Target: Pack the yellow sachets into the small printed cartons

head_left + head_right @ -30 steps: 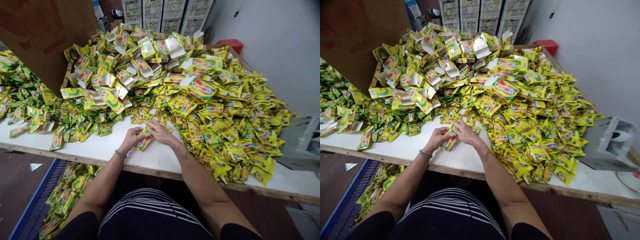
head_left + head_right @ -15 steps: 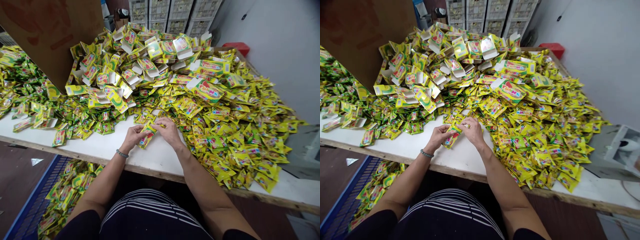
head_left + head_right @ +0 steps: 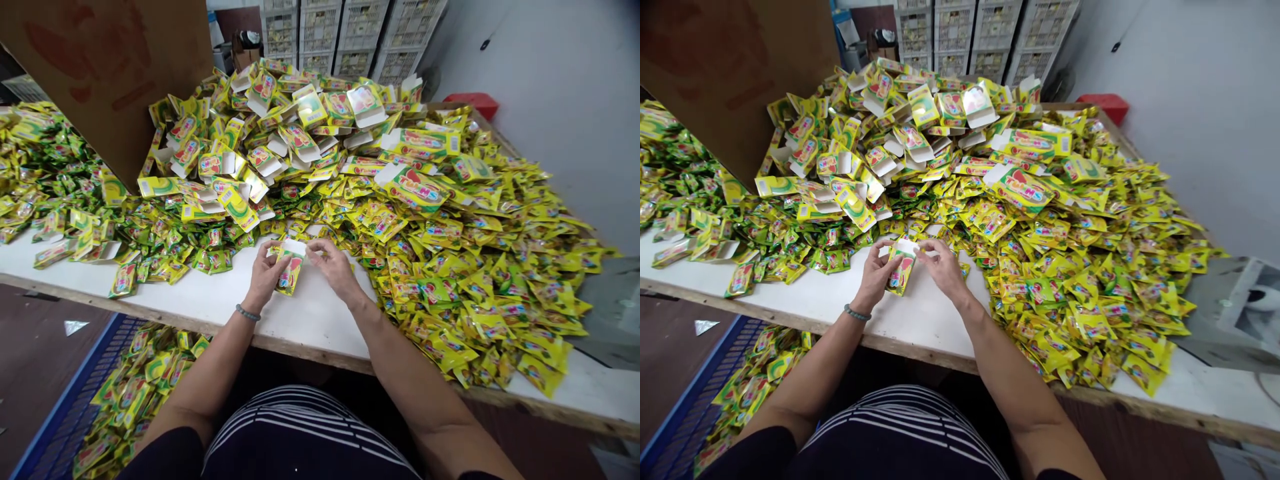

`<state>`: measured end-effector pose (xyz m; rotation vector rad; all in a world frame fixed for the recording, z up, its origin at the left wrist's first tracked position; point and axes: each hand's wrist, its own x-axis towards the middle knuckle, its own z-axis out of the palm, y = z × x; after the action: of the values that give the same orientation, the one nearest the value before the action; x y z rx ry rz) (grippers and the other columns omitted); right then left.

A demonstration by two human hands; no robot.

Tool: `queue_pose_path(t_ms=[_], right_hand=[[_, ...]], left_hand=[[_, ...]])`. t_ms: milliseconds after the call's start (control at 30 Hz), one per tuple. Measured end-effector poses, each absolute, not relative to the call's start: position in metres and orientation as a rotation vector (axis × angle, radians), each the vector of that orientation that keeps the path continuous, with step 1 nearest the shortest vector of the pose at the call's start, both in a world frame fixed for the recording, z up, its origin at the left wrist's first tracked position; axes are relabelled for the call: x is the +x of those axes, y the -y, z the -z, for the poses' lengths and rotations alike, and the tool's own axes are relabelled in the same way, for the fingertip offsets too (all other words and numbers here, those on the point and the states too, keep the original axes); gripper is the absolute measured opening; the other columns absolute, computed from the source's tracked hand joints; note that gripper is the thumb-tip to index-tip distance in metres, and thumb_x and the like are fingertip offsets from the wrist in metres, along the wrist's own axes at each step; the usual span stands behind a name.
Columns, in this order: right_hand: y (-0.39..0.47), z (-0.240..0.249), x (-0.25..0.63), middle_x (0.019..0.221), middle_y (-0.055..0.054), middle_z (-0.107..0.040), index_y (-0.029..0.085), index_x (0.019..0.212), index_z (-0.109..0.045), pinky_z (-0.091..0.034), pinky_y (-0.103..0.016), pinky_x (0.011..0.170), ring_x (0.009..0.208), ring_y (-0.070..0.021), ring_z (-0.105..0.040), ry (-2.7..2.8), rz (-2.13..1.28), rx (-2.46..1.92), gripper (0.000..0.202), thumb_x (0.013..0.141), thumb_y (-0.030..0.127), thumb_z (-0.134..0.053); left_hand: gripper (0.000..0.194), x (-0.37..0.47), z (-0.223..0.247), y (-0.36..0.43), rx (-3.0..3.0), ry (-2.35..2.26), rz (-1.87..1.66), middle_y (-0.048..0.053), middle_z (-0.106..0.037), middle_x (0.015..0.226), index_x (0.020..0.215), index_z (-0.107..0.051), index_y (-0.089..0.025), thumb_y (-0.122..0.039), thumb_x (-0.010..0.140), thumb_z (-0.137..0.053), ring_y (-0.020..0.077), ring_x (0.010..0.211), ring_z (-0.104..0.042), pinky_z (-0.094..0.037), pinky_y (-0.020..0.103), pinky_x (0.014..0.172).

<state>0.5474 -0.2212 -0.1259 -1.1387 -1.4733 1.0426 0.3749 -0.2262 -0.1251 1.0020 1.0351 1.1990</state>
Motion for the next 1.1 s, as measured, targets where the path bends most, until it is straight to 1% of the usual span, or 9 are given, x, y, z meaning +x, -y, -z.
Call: queue_pose_path(t_ms=[133, 267, 333, 400, 500, 567, 667, 867, 1100], right_hand=[[0.222, 0.134, 0.540, 0.081, -0.002, -0.069, 0.020, 0.098, -0.071, -0.051, -0.029, 0.072, 0.076, -0.0168, -0.062, 1.510, -1.227, -1.097, 0.039, 0.081, 0.055, -0.068], [0.224, 0.138, 0.536, 0.059, 0.002, -0.057, 0.019, 0.069, -0.064, -0.046, -0.026, 0.058, 0.059, -0.0134, -0.053, 1.511, -1.216, -1.193, 0.036, 0.080, 0.054, -0.067], [0.223, 0.137, 0.538, 0.062, 0.002, -0.060, 0.020, 0.074, -0.064, -0.049, -0.026, 0.059, 0.060, -0.0139, -0.055, 1.397, -1.233, -1.181, 0.033, 0.079, 0.052, -0.068], [0.221, 0.136, 0.540, 0.075, 0.000, -0.068, 0.022, 0.100, -0.067, -0.054, -0.029, 0.066, 0.068, -0.0163, -0.063, 1.278, -1.281, -1.118, 0.035, 0.078, 0.050, -0.070], [0.219, 0.134, 0.544, 0.097, -0.004, -0.075, 0.024, 0.125, -0.063, -0.057, -0.036, 0.082, 0.086, -0.0206, -0.070, 1.329, -1.289, -1.079, 0.051, 0.078, 0.044, -0.072], [0.220, 0.131, 0.545, 0.108, -0.006, -0.076, 0.023, 0.118, -0.071, -0.055, -0.040, 0.092, 0.097, -0.0235, -0.070, 1.462, -1.172, -1.104, 0.042, 0.079, 0.040, -0.071], [0.224, 0.126, 0.545, 0.114, -0.006, -0.075, 0.024, 0.104, -0.078, -0.050, -0.041, 0.101, 0.109, -0.0248, -0.067, 1.585, -1.011, -1.085, 0.028, 0.084, 0.039, -0.065], [0.225, 0.124, 0.540, 0.090, -0.006, -0.078, 0.020, 0.093, -0.080, -0.054, -0.032, 0.072, 0.077, -0.0194, -0.068, 1.500, -1.024, -1.249, 0.028, 0.081, 0.042, -0.068], [0.217, 0.136, 0.547, 0.087, -0.005, -0.079, 0.019, 0.092, -0.081, -0.055, -0.036, 0.079, 0.080, -0.0222, -0.071, 1.229, -1.353, -1.152, 0.037, 0.070, 0.049, -0.075]], left_hand=[[0.051, 0.372, 0.130, 0.225, 1.016, -1.046, -1.181, -0.006, -0.061, 0.062, 0.105, -0.055, -0.021, -0.049, 0.071, -0.081, 0.0079, 0.048, -0.052, -0.037, 0.019, 0.047], [0.051, 0.372, 0.131, 0.228, 1.038, -1.005, -1.114, -0.007, -0.058, 0.063, 0.104, -0.055, -0.020, -0.048, 0.071, -0.082, 0.0078, 0.050, -0.051, -0.038, 0.019, 0.050], [0.055, 0.373, 0.130, 0.230, 1.071, -0.962, -1.096, -0.005, -0.063, 0.072, 0.114, -0.053, -0.022, -0.046, 0.073, -0.081, 0.0101, 0.060, -0.058, -0.044, 0.021, 0.058], [0.059, 0.374, 0.130, 0.230, 1.112, -0.938, -1.085, -0.003, -0.065, 0.081, 0.122, -0.051, -0.023, -0.045, 0.075, -0.079, 0.0119, 0.070, -0.062, -0.047, 0.023, 0.065], [0.053, 0.374, 0.131, 0.229, 1.159, -0.994, -1.121, -0.005, -0.060, 0.070, 0.116, -0.057, -0.020, -0.045, 0.076, -0.079, 0.0093, 0.062, -0.057, -0.042, 0.020, 0.059], [0.051, 0.373, 0.132, 0.228, 1.130, -1.032, -1.176, -0.007, -0.056, 0.062, 0.111, -0.058, -0.019, -0.046, 0.074, -0.080, 0.0077, 0.054, -0.052, -0.038, 0.019, 0.053], [0.053, 0.372, 0.131, 0.227, 1.030, -1.028, -1.241, -0.007, -0.061, 0.063, 0.108, -0.055, -0.020, -0.046, 0.070, -0.082, 0.0086, 0.053, -0.055, -0.040, 0.019, 0.053], [0.052, 0.374, 0.126, 0.228, 0.996, -1.061, -1.233, -0.004, -0.067, 0.065, 0.101, -0.059, -0.018, -0.043, 0.064, -0.086, 0.0097, 0.055, -0.060, -0.044, 0.020, 0.054], [0.049, 0.375, 0.128, 0.227, 0.962, -1.053, -1.203, -0.004, -0.066, 0.060, 0.096, -0.061, -0.016, -0.041, 0.062, -0.088, 0.0092, 0.052, -0.058, -0.042, 0.019, 0.052]])
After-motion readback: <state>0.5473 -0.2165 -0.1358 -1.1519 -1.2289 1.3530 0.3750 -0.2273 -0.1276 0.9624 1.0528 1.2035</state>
